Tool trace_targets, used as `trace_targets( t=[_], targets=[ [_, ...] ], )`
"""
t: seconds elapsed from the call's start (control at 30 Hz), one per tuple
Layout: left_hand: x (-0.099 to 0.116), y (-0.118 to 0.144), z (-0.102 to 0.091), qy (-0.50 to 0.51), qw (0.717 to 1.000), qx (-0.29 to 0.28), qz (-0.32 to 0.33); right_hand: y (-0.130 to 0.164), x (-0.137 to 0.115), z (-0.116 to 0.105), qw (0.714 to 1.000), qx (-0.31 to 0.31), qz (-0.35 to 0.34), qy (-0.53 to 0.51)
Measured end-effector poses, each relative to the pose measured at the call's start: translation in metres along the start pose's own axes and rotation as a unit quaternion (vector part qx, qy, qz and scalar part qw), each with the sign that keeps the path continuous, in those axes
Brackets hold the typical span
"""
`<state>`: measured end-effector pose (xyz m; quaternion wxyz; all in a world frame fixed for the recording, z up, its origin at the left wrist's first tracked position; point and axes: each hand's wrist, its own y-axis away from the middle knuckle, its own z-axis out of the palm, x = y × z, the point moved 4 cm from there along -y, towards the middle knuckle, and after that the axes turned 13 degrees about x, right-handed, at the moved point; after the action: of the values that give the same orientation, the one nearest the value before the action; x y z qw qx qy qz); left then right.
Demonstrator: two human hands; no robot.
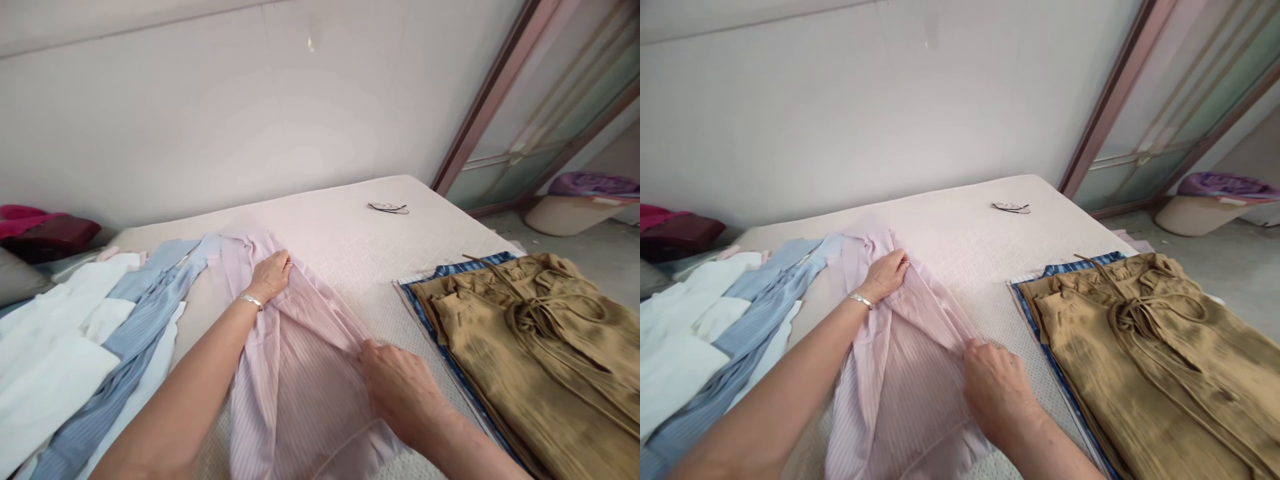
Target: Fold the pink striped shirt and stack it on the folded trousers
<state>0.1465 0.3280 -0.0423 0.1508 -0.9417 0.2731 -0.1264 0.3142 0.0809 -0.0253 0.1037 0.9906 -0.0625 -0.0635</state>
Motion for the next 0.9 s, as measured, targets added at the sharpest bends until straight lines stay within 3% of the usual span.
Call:
trace_targets(
  t=[0.2,0.33,0.43,0.53,0.63,0.77,0.9],
  targets=[
    [0.007,0.0,0.001,-0.034,0.998,0.049,-0.011,0.001,0.002,0.006,1.0,0.016,0.007,0.008],
    [0.011,0.0,0.008,-0.03,0.999,0.032,-0.008,-0.001,0.004,0.006,0.999,0.024,-0.022,-0.009],
    [0.02,0.013,-0.012,0.022,0.997,0.069,-0.004,-0.005,0.015,-0.004,0.997,0.062,0.013,-0.047],
    [0.045,0.047,-0.041,0.097,0.991,0.039,0.089,-0.006,0.028,-0.021,0.988,0.127,0.065,-0.065],
    [0.071,0.089,-0.056,0.122,0.968,-0.055,0.214,0.001,0.026,-0.032,0.984,0.153,0.019,-0.093],
    [0.079,0.116,-0.046,0.081,0.961,-0.064,0.258,0.012,0.01,-0.025,0.984,0.112,-0.085,-0.105],
    [0.075,0.112,-0.027,0.05,0.966,-0.045,0.251,0.01,0.011,-0.013,0.991,0.091,-0.086,-0.051]
  ],
)
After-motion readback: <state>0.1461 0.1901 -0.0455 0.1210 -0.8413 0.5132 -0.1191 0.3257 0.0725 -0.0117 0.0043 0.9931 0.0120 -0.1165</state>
